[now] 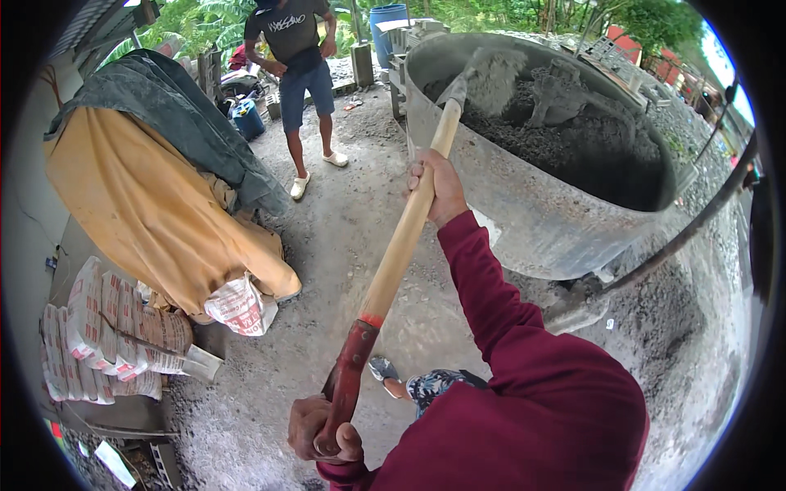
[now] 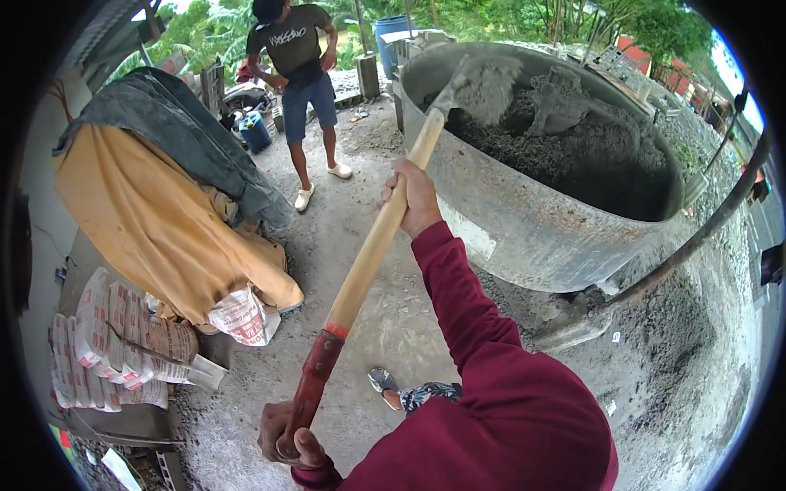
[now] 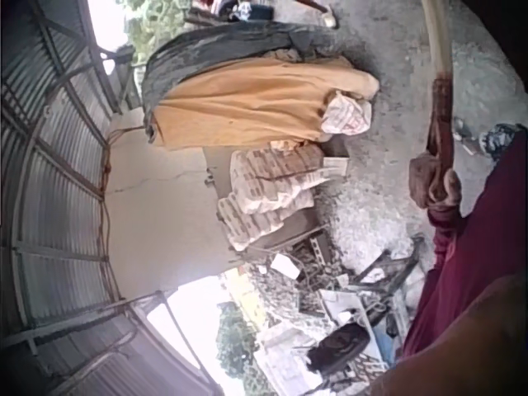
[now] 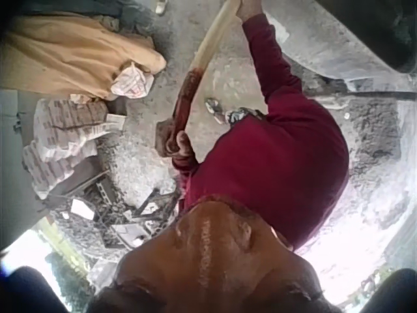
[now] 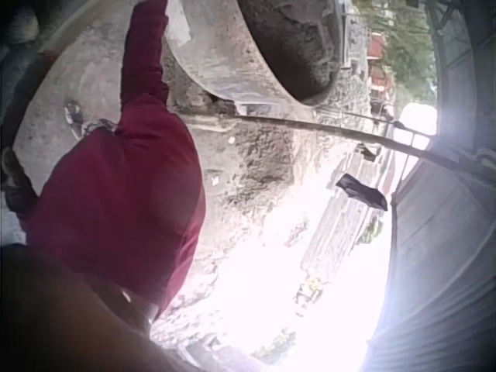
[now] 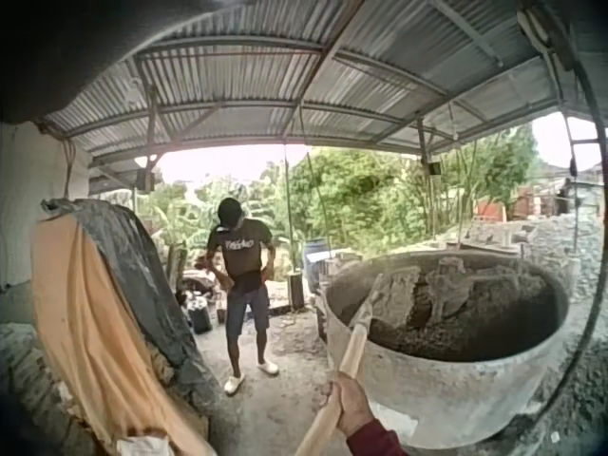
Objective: The person shovels wet concrete from a pile into a large mixing tub and then uses the shovel to mix the contents inside the tub.
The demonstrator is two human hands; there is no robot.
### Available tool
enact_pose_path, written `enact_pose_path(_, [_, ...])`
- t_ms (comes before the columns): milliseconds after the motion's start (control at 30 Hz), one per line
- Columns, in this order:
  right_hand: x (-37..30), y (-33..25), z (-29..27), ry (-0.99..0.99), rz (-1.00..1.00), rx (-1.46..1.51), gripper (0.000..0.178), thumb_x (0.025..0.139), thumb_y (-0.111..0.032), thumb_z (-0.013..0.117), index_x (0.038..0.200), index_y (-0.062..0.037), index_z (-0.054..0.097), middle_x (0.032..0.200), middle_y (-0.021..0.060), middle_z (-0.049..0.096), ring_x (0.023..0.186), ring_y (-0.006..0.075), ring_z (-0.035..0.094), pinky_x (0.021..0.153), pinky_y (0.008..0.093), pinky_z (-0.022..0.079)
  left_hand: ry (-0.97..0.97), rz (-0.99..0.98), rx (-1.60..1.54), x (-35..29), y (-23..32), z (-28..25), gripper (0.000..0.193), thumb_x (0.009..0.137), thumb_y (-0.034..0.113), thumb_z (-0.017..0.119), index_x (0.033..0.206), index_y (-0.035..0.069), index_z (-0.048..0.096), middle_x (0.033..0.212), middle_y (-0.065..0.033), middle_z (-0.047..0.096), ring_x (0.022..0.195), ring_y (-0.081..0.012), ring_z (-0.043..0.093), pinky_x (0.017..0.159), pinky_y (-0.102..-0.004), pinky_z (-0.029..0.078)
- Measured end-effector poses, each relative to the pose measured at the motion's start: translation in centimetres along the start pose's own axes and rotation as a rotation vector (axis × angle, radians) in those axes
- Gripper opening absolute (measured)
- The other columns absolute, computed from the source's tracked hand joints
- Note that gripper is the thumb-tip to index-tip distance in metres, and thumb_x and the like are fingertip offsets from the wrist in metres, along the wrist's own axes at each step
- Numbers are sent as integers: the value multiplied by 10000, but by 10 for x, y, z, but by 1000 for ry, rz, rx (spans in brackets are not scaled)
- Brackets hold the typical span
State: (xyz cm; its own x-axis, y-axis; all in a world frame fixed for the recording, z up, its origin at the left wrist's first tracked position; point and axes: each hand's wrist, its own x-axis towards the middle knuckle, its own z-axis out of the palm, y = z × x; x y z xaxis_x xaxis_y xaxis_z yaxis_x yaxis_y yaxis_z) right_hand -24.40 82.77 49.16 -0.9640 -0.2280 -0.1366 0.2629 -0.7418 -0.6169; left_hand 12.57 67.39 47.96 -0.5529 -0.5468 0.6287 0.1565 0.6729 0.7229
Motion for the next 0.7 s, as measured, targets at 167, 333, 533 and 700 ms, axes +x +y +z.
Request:
enact_pose_path(167, [-80, -27, -69, -2, 90, 6, 186, 824, -194, 630, 906, -102, 491, 678, 45, 489, 488, 216, 520, 479, 423, 461, 56, 170, -80, -122, 44, 5, 541, 856, 563, 602, 726, 52, 479, 668, -78, 512, 601, -230, 525, 570, -365, 454])
enact_pose_path(333, [-150, -58, -79, -169, 41, -395, 247, 816, -208, 695, 843, -36, 520, 662, 59, 536, 538, 208, 573, 524, 381, 503, 335, -341, -317, -278, 93, 40, 588, 910, 574, 491, 765, 4, 516, 694, -94, 548, 620, -225, 552, 604, -372, 474])
enact_pose_path(533, [-235, 9, -116, -468, 242, -693, 240, 777, -141, 744, 842, -1, 560, 675, 82, 584, 511, 199, 584, 536, 339, 522, 761, -1061, -540, -442, 156, 57, 606, 949, 536, 329, 703, 21, 530, 566, -126, 540, 500, -239, 534, 519, -351, 448])
enact_pose_path(700, [-330, 127, -285, -322, 751, -794, 291, 757, -65, 717, 884, 1, 463, 637, 89, 565, 488, 201, 572, 450, 346, 493, 1127, -1352, -291, -572, 230, 58, 586, 933, 593, 387, 630, 94, 431, 493, -19, 399, 438, -160, 436, 466, -288, 415])
